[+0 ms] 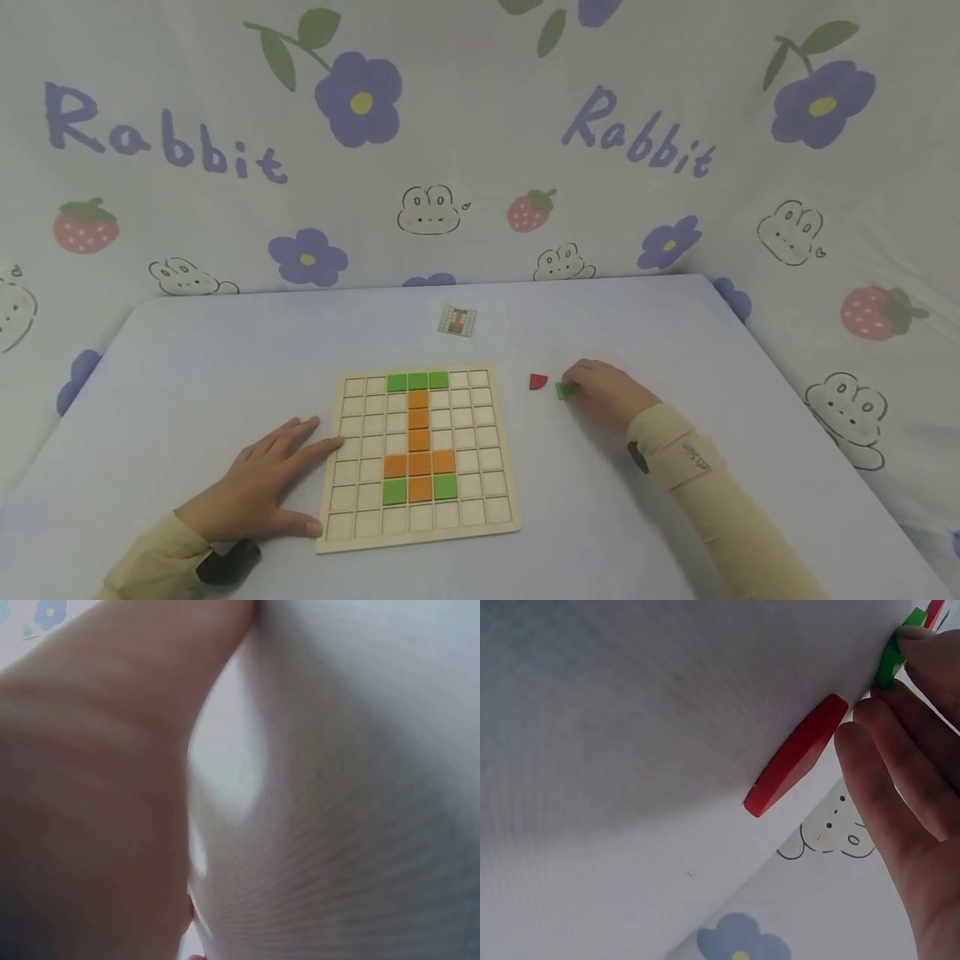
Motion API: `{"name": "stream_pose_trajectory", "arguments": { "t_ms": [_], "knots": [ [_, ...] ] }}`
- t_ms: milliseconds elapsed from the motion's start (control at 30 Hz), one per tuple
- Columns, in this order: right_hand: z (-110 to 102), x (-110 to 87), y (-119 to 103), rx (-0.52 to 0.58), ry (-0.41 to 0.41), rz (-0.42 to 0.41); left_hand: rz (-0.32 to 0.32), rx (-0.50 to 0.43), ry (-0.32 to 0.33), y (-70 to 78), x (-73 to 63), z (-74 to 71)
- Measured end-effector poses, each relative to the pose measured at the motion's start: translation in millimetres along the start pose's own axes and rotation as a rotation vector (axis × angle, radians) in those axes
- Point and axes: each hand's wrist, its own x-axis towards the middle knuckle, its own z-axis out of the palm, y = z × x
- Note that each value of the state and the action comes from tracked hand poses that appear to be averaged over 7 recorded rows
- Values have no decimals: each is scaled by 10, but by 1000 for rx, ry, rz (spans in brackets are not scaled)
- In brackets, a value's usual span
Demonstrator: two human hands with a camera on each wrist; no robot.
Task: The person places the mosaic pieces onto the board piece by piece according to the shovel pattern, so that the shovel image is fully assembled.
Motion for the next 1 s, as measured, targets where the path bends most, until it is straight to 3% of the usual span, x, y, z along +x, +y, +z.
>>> {"name": "stream_pose_trajectory", "arguments": {
  "t_ms": [167,600,833,1000],
  "knots": [
    [1,-15,-20,-17,0,4,15,-11,12,-1,-19,14],
    [-21,-44,-52,-36,43,-77,26,-4,19,-10,-15,-3],
    [-93,-25,-249,15,39,-92,30,-11,22,-9,-17,-9],
    [-133,-10,-476,52,72,-185,19,-9,13,-12,-12,1]
  ]
}}
